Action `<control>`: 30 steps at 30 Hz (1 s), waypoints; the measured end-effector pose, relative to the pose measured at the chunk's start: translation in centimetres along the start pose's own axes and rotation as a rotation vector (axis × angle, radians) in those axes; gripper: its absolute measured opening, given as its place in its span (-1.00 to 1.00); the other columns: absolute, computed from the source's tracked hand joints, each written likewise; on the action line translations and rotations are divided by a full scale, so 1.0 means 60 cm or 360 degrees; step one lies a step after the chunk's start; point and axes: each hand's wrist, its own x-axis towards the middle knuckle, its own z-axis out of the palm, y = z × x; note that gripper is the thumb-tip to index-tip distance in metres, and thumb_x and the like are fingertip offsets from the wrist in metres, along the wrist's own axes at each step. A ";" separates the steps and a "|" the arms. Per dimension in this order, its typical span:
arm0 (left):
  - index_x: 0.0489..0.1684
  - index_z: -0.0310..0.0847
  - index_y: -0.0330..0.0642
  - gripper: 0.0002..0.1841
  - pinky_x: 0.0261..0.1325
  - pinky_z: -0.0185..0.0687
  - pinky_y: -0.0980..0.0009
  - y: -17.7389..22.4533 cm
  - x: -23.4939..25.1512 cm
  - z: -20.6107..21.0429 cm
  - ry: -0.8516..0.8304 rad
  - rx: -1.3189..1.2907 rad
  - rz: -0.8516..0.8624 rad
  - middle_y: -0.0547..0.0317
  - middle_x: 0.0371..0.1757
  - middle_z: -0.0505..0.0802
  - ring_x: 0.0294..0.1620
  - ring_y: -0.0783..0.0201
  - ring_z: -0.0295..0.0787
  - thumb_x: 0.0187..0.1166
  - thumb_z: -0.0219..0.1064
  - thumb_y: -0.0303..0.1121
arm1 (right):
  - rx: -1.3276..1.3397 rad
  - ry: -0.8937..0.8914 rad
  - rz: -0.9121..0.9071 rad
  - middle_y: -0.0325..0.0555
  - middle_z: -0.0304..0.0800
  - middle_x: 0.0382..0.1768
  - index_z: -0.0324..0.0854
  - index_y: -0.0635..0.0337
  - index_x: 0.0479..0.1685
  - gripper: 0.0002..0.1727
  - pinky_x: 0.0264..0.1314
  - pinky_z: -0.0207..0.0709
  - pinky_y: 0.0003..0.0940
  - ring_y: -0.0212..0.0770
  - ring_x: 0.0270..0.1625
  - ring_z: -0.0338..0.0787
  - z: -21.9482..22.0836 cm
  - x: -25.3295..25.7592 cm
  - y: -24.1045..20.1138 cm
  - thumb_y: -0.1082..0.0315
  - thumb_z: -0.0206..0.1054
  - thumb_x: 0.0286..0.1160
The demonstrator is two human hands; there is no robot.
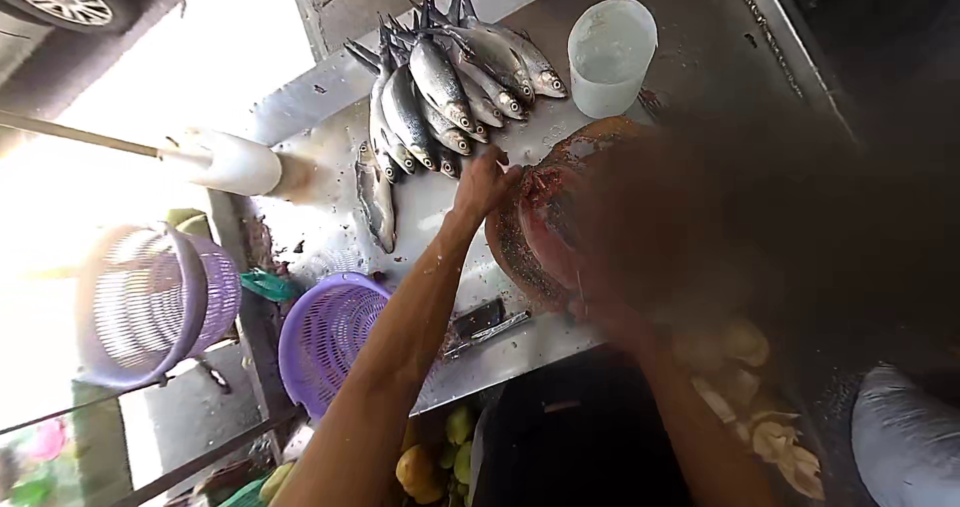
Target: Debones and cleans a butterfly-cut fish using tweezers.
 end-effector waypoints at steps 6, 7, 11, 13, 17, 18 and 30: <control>0.40 0.47 -0.36 -0.33 0.12 0.68 -0.29 0.002 -0.111 0.088 -0.0009 -0.0073 -0.0223 -0.30 -0.06 0.85 -0.02 -0.28 0.85 0.46 0.54 -0.06 | 0.0185 0.0070 0.0063 -0.01 0.91 -0.23 0.53 0.49 0.33 -0.49 -0.25 0.79 -0.33 -0.21 -0.30 0.89 0.032 0.067 -0.039 0.26 0.39 0.55; 0.36 0.51 -0.35 -0.43 0.11 0.69 -0.25 -0.004 -0.112 0.092 0.0036 -0.0131 -0.0218 -0.26 -0.10 0.86 -0.05 -0.24 0.85 0.52 0.49 -0.13 | 0.0220 0.0082 0.0072 0.00 0.91 -0.23 0.52 0.49 0.33 -0.50 -0.27 0.77 -0.35 -0.21 -0.30 0.88 0.035 0.069 -0.040 0.28 0.38 0.56; 0.12 0.65 -0.32 -0.62 0.09 0.69 -0.21 -0.013 -0.107 0.095 0.0086 -0.0226 -0.0236 -0.16 -0.19 0.86 -0.09 -0.17 0.85 0.64 0.37 -0.14 | 0.0228 0.0050 0.0111 0.01 0.91 -0.24 0.54 0.48 0.30 -0.53 -0.27 0.77 -0.35 -0.20 -0.31 0.88 0.045 0.082 -0.039 0.27 0.35 0.58; 0.13 0.64 -0.31 -0.59 0.08 0.69 -0.19 -0.011 -0.108 0.098 0.0095 -0.0202 -0.0229 -0.15 -0.19 0.86 -0.09 -0.15 0.85 0.66 0.33 -0.09 | 0.0239 0.0038 0.0125 0.01 0.91 -0.26 0.55 0.47 0.28 -0.55 -0.27 0.76 -0.36 -0.20 -0.32 0.88 0.050 0.093 -0.038 0.27 0.35 0.58; -0.02 0.66 -0.32 -0.65 0.03 0.69 -0.18 -0.016 -0.123 0.114 0.0229 -0.0090 -0.0076 -0.19 -0.20 0.82 -0.10 -0.18 0.82 0.66 0.34 -0.13 | 0.0284 0.0027 0.0178 0.04 0.92 -0.24 0.56 0.44 0.30 -0.58 -0.26 0.74 -0.37 -0.19 -0.30 0.88 0.056 0.108 -0.037 0.31 0.35 0.61; -0.04 0.68 -0.33 -0.68 0.07 0.68 -0.18 -0.015 -0.120 0.114 0.0227 -0.0113 -0.0121 -0.19 -0.20 0.84 -0.09 -0.17 0.83 0.68 0.30 -0.17 | 0.0252 0.0007 0.0197 0.03 0.92 -0.23 0.57 0.43 0.32 -0.58 -0.25 0.74 -0.38 -0.21 -0.30 0.88 0.057 0.112 -0.038 0.32 0.36 0.60; 0.25 0.66 -0.08 -0.54 0.04 0.64 -0.32 0.007 -0.071 0.083 -0.0069 0.0083 -0.0402 -0.19 -0.03 0.88 0.06 -0.28 0.84 0.71 0.18 0.09 | 0.0083 0.0038 0.0459 -0.08 0.91 -0.33 0.73 0.28 0.18 -0.62 -0.48 0.55 -0.52 -0.36 -0.48 0.76 0.071 0.177 -0.045 0.18 0.48 0.57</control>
